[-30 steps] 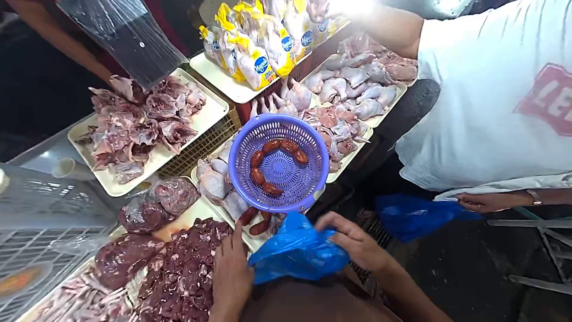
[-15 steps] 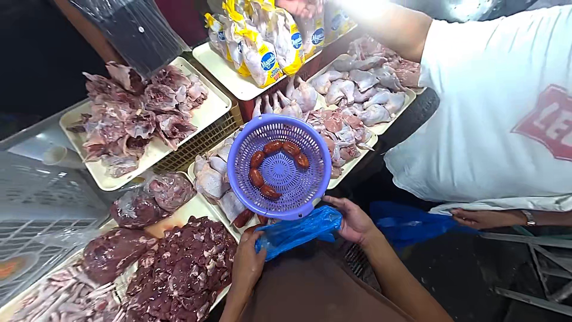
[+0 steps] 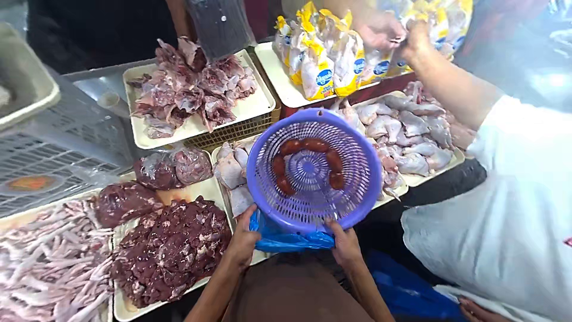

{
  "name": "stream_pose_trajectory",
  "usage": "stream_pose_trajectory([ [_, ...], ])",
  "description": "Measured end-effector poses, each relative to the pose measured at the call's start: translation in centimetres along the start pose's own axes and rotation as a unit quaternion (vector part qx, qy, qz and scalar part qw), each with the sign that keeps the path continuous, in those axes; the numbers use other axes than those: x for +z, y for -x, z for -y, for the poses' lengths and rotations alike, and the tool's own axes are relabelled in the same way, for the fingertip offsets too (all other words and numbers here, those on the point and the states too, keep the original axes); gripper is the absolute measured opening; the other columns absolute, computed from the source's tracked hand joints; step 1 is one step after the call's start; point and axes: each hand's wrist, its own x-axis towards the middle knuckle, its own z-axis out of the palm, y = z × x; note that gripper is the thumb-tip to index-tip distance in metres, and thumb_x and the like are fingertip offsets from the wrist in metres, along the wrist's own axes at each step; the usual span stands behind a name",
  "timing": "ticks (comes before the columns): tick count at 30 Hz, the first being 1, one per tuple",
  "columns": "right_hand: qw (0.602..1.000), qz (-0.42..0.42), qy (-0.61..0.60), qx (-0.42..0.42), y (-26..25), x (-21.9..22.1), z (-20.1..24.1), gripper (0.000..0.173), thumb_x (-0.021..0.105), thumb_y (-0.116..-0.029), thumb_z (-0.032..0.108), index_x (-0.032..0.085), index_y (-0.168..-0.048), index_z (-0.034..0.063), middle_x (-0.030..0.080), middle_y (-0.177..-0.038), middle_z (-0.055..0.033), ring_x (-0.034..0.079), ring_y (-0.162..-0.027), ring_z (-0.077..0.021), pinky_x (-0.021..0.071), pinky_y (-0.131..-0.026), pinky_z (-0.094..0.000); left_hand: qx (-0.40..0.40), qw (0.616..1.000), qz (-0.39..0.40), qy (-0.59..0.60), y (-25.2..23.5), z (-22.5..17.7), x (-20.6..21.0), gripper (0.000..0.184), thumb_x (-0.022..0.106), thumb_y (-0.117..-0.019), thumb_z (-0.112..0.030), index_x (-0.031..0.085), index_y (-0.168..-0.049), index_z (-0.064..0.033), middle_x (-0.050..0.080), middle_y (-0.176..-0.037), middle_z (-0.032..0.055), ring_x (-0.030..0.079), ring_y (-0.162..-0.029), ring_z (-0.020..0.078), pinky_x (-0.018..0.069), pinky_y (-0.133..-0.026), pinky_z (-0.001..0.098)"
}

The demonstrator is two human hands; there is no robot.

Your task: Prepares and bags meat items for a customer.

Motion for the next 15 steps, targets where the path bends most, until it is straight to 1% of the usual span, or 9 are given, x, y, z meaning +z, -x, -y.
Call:
stream_pose_trajectory([
  [2, 0.996, 0.021, 0.007, -0.086, -0.8, 0.9, 2.0, 0.040, 0.067, -0.0971, 0.012, 0.055, -0.132, -0.0045, 0.072, -0.111, -0.0127, 0.072, -0.100, -0.0179, 0.0622, -0.091, -0.0385, 0.041, 0.999, 0.007, -0.001, -2.5, -1.8, 0.8, 0.095, 0.059, -0.0665, 0.010, 0.033, -0.157, -0.0059, 0.044, -0.152, 0.0189, 0.056, -0.129, 0.0249, 0.0556, -0.099, 0.0447],
  [4, 0.984, 0.042, 0.042, -0.168, -1.7, 1.7, 5.0, 0.043, 0.066, -0.0995, 0.020, 0.054, -0.133, -0.0033, 0.071, -0.113, -0.0085, 0.071, -0.103, -0.0139, 0.0604, -0.095, -0.0363, 0.090, 0.996, -0.002, 0.003, -5.0, -4.2, 2.0, 0.083, 0.059, -0.0698, 0.008, 0.042, -0.150, -0.0068, 0.058, -0.138, 0.0179, 0.065, -0.115, 0.0238, 0.0602, -0.089, 0.0448],
  [5, 0.977, 0.040, 0.054, -0.200, -2.0, 2.1, 6.7, 0.041, 0.065, -0.1000, 0.022, 0.054, -0.131, -0.0030, 0.072, -0.110, -0.0066, 0.071, -0.101, -0.0124, 0.0608, -0.093, -0.0353, 0.101, 0.995, 0.000, 0.010, -6.0, -5.7, 2.6, 0.078, 0.058, -0.0724, 0.010, 0.046, -0.147, -0.0086, 0.061, -0.132, 0.0161, 0.066, -0.110, 0.0227, 0.0602, -0.086, 0.0441],
  [7, 0.964, 0.036, 0.074, -0.252, -2.9, 2.2, 10.1, 0.046, 0.065, -0.1001, 0.027, 0.051, -0.133, -0.0026, 0.071, -0.110, -0.0043, 0.071, -0.101, -0.0103, 0.0609, -0.093, -0.0338, 0.086, 0.995, 0.025, 0.044, -7.0, -9.1, 4.0, 0.076, 0.054, -0.0787, 0.016, 0.047, -0.148, -0.0130, 0.062, -0.131, 0.0136, 0.065, -0.108, 0.0223, 0.0583, -0.085, 0.0437],
  [8, 0.958, 0.036, 0.078, -0.273, -3.4, 2.1, 11.5, 0.050, 0.065, -0.0999, 0.029, 0.049, -0.135, -0.0026, 0.069, -0.112, -0.0043, 0.070, -0.102, -0.0102, 0.0605, -0.093, -0.0337, 0.073, 0.994, 0.039, 0.072, -7.5, -10.4, 4.6, 0.073, 0.051, -0.0803, 0.017, 0.048, -0.147, -0.0135, 0.063, -0.129, 0.0135, 0.066, -0.104, 0.0230, 0.0584, -0.082, 0.0437],
  [10, 0.946, 0.032, 0.066, -0.315, -4.2, 2.1, 13.8, 0.048, 0.066, -0.0999, 0.027, 0.048, -0.134, -0.0010, 0.070, -0.111, -0.0028, 0.070, -0.102, -0.0099, 0.0603, -0.094, -0.0334, 0.051, 0.989, 0.070, 0.118, -8.1, -12.4, 5.5, 0.070, 0.048, -0.0822, 0.016, 0.050, -0.145, -0.0147, 0.065, -0.125, 0.0136, 0.067, -0.098, 0.0235, 0.0585, -0.078, 0.0426],
  [12, 0.936, 0.022, 0.043, -0.350, -4.6, 2.4, 15.0, 0.035, 0.064, -0.1012, 0.019, 0.052, -0.129, 0.0020, 0.072, -0.108, 0.0000, 0.071, -0.102, -0.0090, 0.0600, -0.096, -0.0322, 0.047, 0.988, 0.086, 0.124, -8.5, -13.8, 6.0, 0.071, 0.047, -0.0815, 0.015, 0.050, -0.145, -0.0164, 0.065, -0.121, 0.0127, 0.067, -0.093, 0.0216, 0.0579, -0.074, 0.0396],
  [13, 0.930, 0.017, 0.036, -0.365, -4.7, 2.5, 15.3, 0.032, 0.064, -0.1010, 0.017, 0.053, -0.128, 0.0026, 0.072, -0.106, 0.0009, 0.071, -0.101, -0.0088, 0.0600, -0.096, -0.0318, 0.060, 0.987, 0.089, 0.118, -8.9, -14.1, 6.2, 0.068, 0.048, -0.0819, 0.014, 0.051, -0.143, -0.0163, 0.066, -0.116, 0.0115, 0.067, -0.090, 0.0201, 0.0577, -0.072, 0.0381],
  [15, 0.919, 0.009, 0.027, -0.393, -4.9, 2.9, 15.5, 0.031, 0.067, -0.0988, 0.015, 0.055, -0.125, 0.0036, 0.073, -0.105, 0.0024, 0.072, -0.100, -0.0083, 0.0604, -0.095, -0.0314, 0.111, 0.984, 0.102, 0.097, -9.4, -14.1, 6.1, 0.065, 0.049, -0.0820, 0.014, 0.052, -0.141, -0.0131, 0.066, -0.112, 0.0109, 0.065, -0.089, 0.0180, 0.0568, -0.072, 0.0365],
])
